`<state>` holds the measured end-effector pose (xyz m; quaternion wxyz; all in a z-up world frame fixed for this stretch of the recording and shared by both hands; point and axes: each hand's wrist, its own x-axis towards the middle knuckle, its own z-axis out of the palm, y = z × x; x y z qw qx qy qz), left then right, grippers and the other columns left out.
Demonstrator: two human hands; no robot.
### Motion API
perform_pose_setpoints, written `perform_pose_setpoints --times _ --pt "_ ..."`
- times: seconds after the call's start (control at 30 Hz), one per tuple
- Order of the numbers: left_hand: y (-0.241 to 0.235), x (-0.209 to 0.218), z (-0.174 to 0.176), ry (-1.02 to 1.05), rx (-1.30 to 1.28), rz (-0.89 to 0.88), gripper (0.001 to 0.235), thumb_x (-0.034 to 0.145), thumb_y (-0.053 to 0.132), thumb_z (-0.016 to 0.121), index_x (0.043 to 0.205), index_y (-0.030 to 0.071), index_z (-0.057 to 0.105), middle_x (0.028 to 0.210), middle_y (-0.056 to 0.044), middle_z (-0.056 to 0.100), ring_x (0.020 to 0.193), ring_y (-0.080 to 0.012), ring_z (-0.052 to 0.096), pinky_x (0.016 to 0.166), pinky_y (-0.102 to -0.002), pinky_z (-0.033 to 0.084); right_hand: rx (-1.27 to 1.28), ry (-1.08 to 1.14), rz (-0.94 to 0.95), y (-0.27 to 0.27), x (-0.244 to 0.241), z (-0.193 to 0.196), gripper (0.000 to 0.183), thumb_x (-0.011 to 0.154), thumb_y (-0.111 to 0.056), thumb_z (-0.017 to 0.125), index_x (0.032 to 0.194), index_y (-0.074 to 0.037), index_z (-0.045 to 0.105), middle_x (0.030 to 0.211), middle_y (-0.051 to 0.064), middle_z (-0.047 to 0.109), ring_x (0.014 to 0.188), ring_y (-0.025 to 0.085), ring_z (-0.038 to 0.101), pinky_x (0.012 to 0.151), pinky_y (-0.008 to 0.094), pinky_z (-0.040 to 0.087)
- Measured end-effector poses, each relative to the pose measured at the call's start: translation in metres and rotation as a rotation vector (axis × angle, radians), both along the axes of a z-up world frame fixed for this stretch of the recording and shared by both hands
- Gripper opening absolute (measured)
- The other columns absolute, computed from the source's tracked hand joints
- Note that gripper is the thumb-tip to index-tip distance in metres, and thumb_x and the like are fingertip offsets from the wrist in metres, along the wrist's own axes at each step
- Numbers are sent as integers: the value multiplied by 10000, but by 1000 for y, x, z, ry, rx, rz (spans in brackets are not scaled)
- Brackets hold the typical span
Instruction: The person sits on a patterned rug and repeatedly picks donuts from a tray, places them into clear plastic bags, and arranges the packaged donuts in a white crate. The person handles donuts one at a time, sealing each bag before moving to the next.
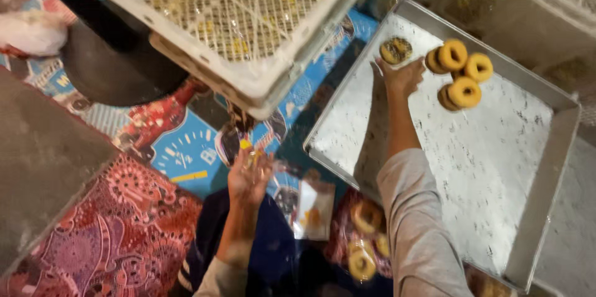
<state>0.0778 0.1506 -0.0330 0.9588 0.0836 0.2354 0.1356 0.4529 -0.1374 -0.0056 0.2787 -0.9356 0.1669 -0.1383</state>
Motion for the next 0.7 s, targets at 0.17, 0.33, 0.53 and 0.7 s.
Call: perform_pose_setpoints --times 0.17,0.33,0.53,0.7 --pt "9 17 -22 98 -54 40 282 1005 329 586 1120 73 603 1067 -138 674 989 -297 679 1052 -506 499 -43 40 53 8 -2 3 797 801 -537 878 1421 -125 593 1456 139 569 1353 360 503 1108 574 401" --pt "15 41 -38 -30 -286 151 310 1021 342 650 1053 34 633 1078 -151 666 1028 -330 666 1052 -518 499 685 35 479 17 -93 29 685 858 -295 848 1400 7 558 1295 122 684 1165 215 655 1015 327 530" --pt "-14 32 2 -289 -378 146 391 1037 395 622 1105 11 653 1139 -200 649 1096 -348 646 1119 -510 496 1243 412 847 34 -328 88 626 778 -5 841 1348 76 595 1283 159 652 1215 231 626 1093 378 513" --pt "-60 -3 40 -441 -77 124 474 1045 450 546 1325 69 570 1262 -211 638 1130 -344 620 1087 -563 471 285 -24 830 83 -384 126 532 725 -244 910 1202 -45 782 1307 146 606 1232 296 586 1039 404 491"
